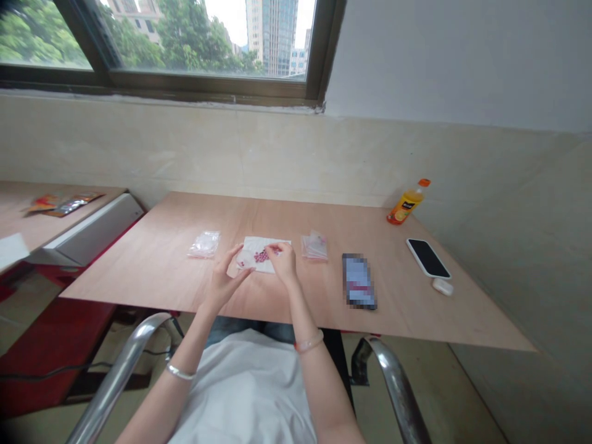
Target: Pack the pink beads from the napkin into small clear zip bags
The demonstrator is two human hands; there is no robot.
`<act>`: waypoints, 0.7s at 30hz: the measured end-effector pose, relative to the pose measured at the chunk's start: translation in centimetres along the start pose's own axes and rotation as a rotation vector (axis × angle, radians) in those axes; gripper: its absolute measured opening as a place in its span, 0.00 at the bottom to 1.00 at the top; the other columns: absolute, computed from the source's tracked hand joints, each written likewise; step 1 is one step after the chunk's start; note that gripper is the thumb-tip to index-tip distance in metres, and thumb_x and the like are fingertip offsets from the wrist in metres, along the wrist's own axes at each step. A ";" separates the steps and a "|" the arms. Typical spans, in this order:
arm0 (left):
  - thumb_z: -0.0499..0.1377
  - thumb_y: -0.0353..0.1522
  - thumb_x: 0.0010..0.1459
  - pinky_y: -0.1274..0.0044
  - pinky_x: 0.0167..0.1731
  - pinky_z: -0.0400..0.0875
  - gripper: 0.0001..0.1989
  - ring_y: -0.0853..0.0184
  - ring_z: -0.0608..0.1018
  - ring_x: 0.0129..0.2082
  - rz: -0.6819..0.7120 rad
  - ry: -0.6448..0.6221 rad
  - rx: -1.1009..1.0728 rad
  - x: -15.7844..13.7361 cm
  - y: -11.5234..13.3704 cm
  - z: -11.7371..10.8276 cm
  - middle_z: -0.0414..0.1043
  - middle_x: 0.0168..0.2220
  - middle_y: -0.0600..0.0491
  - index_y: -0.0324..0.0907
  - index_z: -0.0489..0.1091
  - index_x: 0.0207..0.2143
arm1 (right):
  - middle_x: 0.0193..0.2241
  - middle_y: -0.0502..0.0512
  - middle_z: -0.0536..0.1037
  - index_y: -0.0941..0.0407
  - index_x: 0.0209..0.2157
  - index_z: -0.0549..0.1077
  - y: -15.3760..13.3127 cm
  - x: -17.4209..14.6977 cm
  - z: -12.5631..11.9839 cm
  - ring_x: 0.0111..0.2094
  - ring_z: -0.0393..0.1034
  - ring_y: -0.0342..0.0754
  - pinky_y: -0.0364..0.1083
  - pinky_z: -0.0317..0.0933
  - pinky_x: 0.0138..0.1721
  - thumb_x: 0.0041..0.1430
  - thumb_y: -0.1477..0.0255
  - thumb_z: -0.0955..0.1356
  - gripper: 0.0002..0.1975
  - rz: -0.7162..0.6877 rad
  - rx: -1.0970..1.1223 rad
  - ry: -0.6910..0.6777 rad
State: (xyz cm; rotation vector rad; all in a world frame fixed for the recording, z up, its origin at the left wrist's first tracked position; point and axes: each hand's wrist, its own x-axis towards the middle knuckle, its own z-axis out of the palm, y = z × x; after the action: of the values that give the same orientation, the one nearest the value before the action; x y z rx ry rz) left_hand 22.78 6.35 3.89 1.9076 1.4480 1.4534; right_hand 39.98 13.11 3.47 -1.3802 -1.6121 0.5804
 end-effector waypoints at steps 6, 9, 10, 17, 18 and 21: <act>0.64 0.39 0.53 0.63 0.55 0.66 0.29 0.57 0.71 0.56 -0.015 0.012 -0.016 0.1 -0.2 0.2 0.69 0.55 0.45 0.45 0.62 0.57 | 0.35 0.54 0.74 0.52 0.30 0.77 -7.5 -0.6 -2.8 0.41 0.70 0.49 0.49 0.63 0.44 0.55 0.68 0.70 0.04 -0.275 0.189 -0.056; 0.64 0.38 0.53 0.63 0.54 0.66 0.28 0.56 0.72 0.55 -0.021 0.005 -0.021 0.2 0.0 0.2 0.70 0.54 0.45 0.45 0.63 0.56 | 0.36 0.54 0.74 0.51 0.29 0.77 -8.2 -0.9 -2.9 0.42 0.68 0.50 0.52 0.61 0.47 0.55 0.71 0.70 0.02 -0.349 0.088 -0.144; 0.64 0.38 0.53 0.63 0.54 0.67 0.27 0.56 0.72 0.55 -0.026 0.005 -0.026 0.2 0.1 0.2 0.70 0.54 0.45 0.45 0.64 0.55 | 0.37 0.54 0.74 0.51 0.29 0.77 -8.1 -1.0 -2.8 0.43 0.68 0.51 0.52 0.61 0.47 0.55 0.71 0.71 0.02 -0.355 0.054 -0.161; 0.65 0.38 0.51 0.62 0.54 0.67 0.27 0.56 0.73 0.53 -0.032 0.016 -0.021 0.1 0.2 0.2 0.71 0.53 0.45 0.45 0.65 0.54 | 0.39 0.54 0.75 0.52 0.33 0.78 -7.0 -0.9 -2.6 0.42 0.70 0.48 0.48 0.62 0.46 0.57 0.71 0.68 0.04 -0.302 0.108 -0.164; 0.65 0.38 0.51 0.62 0.54 0.67 0.28 0.56 0.73 0.53 -0.032 0.019 -0.012 0.1 0.2 0.2 0.71 0.53 0.45 0.45 0.65 0.54 | 0.38 0.54 0.75 0.53 0.33 0.78 -6.7 -0.7 -2.7 0.42 0.70 0.48 0.47 0.63 0.44 0.57 0.72 0.68 0.05 -0.284 0.131 -0.149; 0.65 0.38 0.52 0.62 0.54 0.66 0.27 0.56 0.73 0.54 -0.017 0.027 0.003 0.1 0.3 0.0 0.71 0.53 0.45 0.45 0.65 0.54 | 0.37 0.54 0.77 0.54 0.33 0.77 -4.9 0.3 -2.9 0.40 0.71 0.47 0.46 0.64 0.43 0.57 0.73 0.67 0.06 -0.209 0.122 -0.080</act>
State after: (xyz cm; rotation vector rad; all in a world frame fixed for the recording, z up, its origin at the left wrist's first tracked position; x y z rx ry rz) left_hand 22.98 6.33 4.20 1.8799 1.4755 1.4758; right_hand 39.95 11.49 9.00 -1.0961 -1.7300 0.6047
